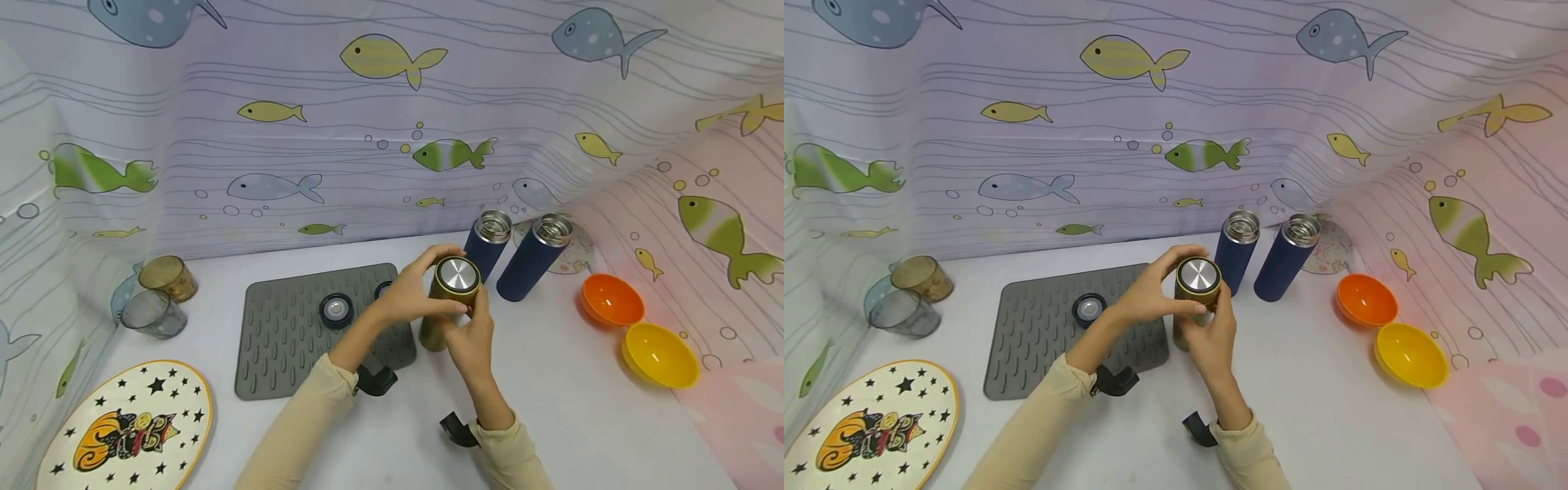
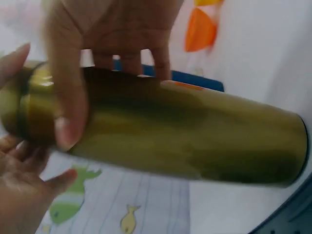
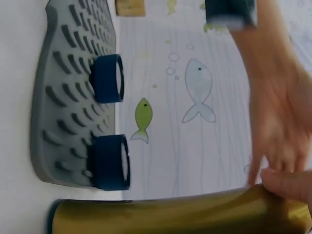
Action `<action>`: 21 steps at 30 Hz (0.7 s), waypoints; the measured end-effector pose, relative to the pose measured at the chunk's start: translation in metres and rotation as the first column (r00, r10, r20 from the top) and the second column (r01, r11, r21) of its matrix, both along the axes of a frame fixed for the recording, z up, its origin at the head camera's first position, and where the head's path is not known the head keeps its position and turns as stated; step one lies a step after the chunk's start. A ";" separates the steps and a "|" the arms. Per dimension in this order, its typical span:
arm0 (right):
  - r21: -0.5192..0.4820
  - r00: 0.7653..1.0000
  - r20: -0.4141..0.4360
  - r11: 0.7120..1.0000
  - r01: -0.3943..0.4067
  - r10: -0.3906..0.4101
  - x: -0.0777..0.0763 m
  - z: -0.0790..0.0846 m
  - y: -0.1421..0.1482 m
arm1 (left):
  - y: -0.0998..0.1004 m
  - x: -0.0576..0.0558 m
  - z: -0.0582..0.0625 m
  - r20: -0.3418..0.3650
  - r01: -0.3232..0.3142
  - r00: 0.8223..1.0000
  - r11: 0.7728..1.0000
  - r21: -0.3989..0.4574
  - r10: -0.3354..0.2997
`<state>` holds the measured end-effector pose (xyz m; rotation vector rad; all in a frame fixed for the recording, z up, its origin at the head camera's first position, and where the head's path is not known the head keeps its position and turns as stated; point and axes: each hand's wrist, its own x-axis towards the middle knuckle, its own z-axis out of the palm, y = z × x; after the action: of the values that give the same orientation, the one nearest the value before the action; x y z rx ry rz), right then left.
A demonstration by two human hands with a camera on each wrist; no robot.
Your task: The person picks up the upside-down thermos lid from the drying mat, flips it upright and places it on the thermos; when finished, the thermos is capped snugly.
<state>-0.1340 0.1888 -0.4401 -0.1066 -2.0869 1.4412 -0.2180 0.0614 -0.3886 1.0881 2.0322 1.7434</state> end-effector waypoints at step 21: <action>0.035 0.994 0.108 0.999 0.013 -0.017 -0.139 0.003 -0.007 | -0.150 0.007 -0.094 -0.075 -0.484 0.850 0.717 -0.502 0.521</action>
<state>-0.2729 0.1814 -0.4369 -0.1901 -2.1921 1.4189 -0.2107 -0.0885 -0.4821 0.3075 2.6942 1.2587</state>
